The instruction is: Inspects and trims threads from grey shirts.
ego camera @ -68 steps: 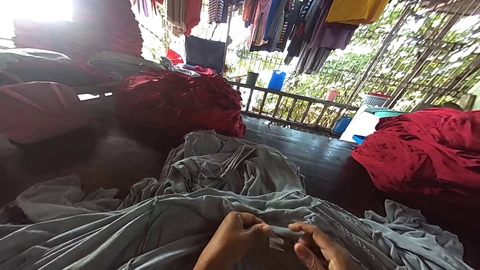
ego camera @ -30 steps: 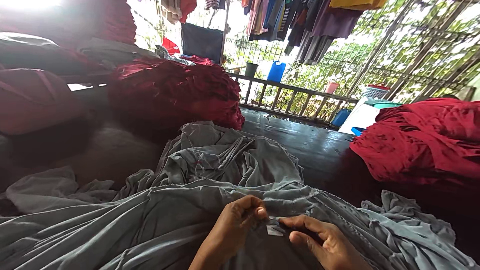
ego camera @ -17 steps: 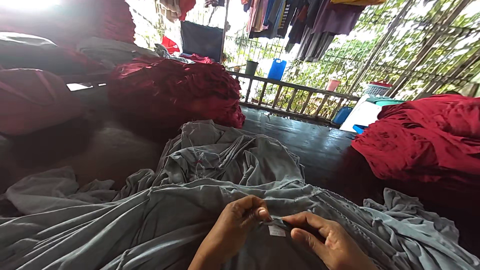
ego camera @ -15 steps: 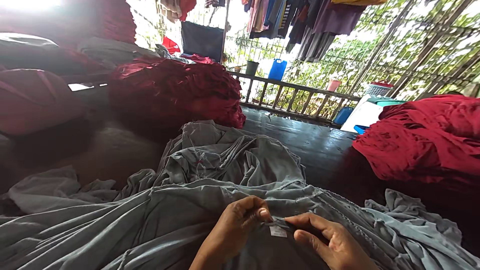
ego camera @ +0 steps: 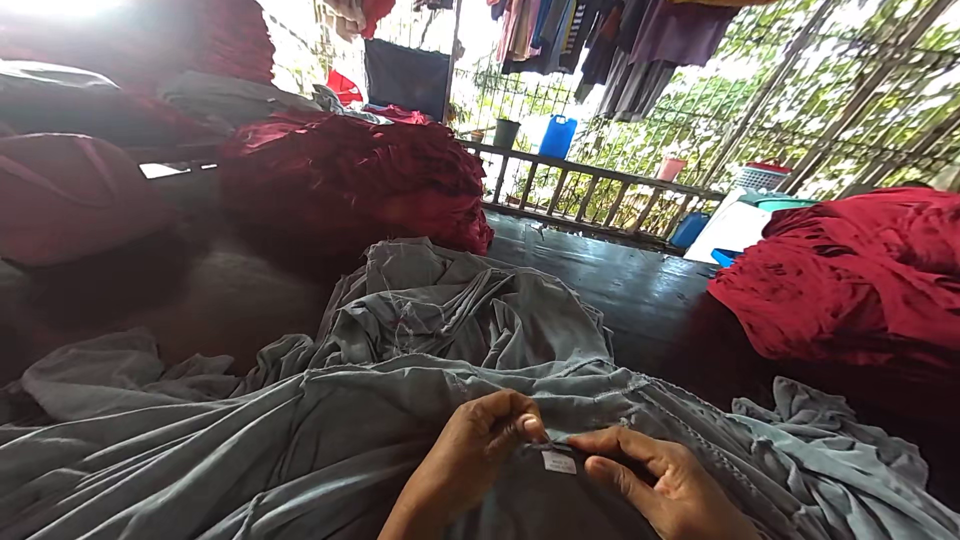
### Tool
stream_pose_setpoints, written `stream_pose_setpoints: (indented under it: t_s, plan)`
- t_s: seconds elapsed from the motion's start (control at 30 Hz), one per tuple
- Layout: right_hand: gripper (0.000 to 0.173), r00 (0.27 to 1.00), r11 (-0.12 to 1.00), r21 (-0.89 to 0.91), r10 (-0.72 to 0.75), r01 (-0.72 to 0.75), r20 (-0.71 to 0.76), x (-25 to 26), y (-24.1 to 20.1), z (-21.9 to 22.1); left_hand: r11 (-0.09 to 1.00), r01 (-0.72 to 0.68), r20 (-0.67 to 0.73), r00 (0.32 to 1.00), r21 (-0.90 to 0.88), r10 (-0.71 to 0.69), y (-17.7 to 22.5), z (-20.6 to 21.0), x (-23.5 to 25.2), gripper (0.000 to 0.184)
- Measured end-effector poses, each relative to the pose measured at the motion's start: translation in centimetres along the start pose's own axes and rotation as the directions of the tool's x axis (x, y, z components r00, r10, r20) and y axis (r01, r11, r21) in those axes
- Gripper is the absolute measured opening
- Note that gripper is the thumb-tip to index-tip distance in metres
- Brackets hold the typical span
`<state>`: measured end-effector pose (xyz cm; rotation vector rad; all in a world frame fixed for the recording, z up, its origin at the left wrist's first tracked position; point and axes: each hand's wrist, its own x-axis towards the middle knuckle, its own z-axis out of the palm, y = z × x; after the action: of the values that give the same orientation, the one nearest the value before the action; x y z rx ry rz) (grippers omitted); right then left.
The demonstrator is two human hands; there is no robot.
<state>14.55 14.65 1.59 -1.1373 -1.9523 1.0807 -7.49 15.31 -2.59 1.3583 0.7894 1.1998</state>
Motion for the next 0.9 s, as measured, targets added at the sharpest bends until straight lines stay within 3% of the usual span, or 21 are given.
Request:
stream_pose_setpoints:
  t_s: [0.2, 0.3, 0.43, 0.5, 0.57, 0.6, 0.73, 0.8, 0.9]
  plan:
    - [0.021, 1.000, 0.998, -0.056, 0.009, -0.009, 0.015, -0.1, -0.3, -0.2, 0.999, 0.013, -0.020, 1.000, -0.044, -0.014, 0.2, -0.1, 0.0, 0.012]
    - [0.033, 0.999, 0.986, -0.167, -0.006, 0.012, 0.034, -0.1, -0.9, -0.4, 0.998, 0.012, -0.038, 0.999, -0.056, -0.014, 0.2, -0.1, 0.0, 0.012]
    - [0.033, 1.000, 0.966, -0.256, -0.029, 0.030, 0.005, -0.2, -2.2, 0.4, 0.996, 0.007, -0.077, 0.997, -0.085, -0.014, 0.3, 0.2, 0.0, 0.011]
    - [0.047, 0.998, 0.972, -0.236, -0.037, 0.024, -0.049, -0.4, -2.3, 1.5, 0.994, 0.007, -0.088, 0.996, -0.106, -0.016, 0.4, 0.2, 0.0, 0.012]
    - [0.072, 0.993, 0.969, -0.246, -0.036, 0.008, -0.111, -0.7, -2.1, 2.6, 0.993, 0.007, -0.093, 0.996, -0.116, -0.018, 0.4, 0.2, 0.0, 0.013]
    - [0.074, 0.989, 0.963, -0.270, -0.041, 0.000, -0.144, -0.8, -1.9, 3.2, 0.993, 0.011, -0.096, 0.995, -0.115, -0.022, 0.4, 0.2, 0.0, 0.013]
    - [0.031, 0.957, 0.923, -0.382, -0.071, -0.043, -0.280, -0.2, -1.8, 5.1, 0.995, 0.066, -0.110, 0.991, -0.073, -0.073, 0.9, 0.2, -0.1, 0.009]
    - [0.022, 0.959, 0.924, -0.379, -0.065, -0.047, -0.277, 0.2, -1.9, 5.2, 0.992, 0.116, -0.069, 0.991, -0.042, -0.119, 1.4, -0.3, -0.3, 0.015]
    - [0.018, 0.960, 0.939, -0.343, -0.085, -0.012, -0.267, 0.3, -1.7, 5.0, 0.979, 0.191, 0.052, 0.981, -0.065, -0.188, 2.1, -1.5, -0.8, 0.041]
